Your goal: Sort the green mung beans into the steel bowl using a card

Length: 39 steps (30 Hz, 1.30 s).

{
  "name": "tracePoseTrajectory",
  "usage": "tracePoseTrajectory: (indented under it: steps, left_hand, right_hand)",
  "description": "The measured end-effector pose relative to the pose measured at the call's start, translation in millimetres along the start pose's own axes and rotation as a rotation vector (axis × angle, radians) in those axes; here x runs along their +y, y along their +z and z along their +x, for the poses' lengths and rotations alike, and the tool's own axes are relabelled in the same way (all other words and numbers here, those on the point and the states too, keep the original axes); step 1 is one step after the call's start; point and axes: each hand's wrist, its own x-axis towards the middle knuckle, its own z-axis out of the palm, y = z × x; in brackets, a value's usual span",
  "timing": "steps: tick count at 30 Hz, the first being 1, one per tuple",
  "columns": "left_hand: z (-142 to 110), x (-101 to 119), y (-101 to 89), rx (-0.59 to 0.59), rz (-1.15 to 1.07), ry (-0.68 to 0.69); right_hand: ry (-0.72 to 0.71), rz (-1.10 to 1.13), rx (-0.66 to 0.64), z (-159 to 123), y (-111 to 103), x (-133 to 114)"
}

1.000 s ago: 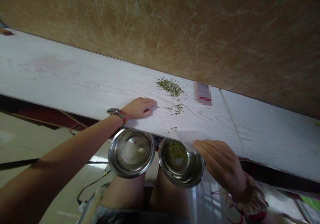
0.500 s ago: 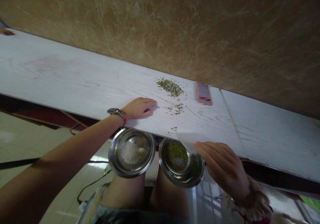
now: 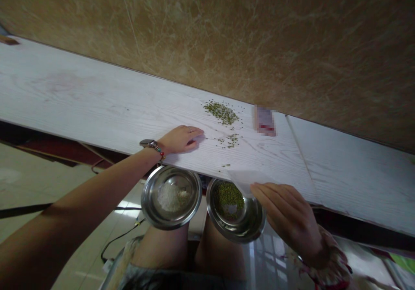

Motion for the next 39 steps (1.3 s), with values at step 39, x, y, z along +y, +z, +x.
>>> tracePoseTrajectory:
  steps: [39]
  left_hand:
    - [0, -2, 0.9, 0.009, -0.010, 0.001]
  right_hand:
    - [0.048, 0.003, 0.041, 4, 4, 18]
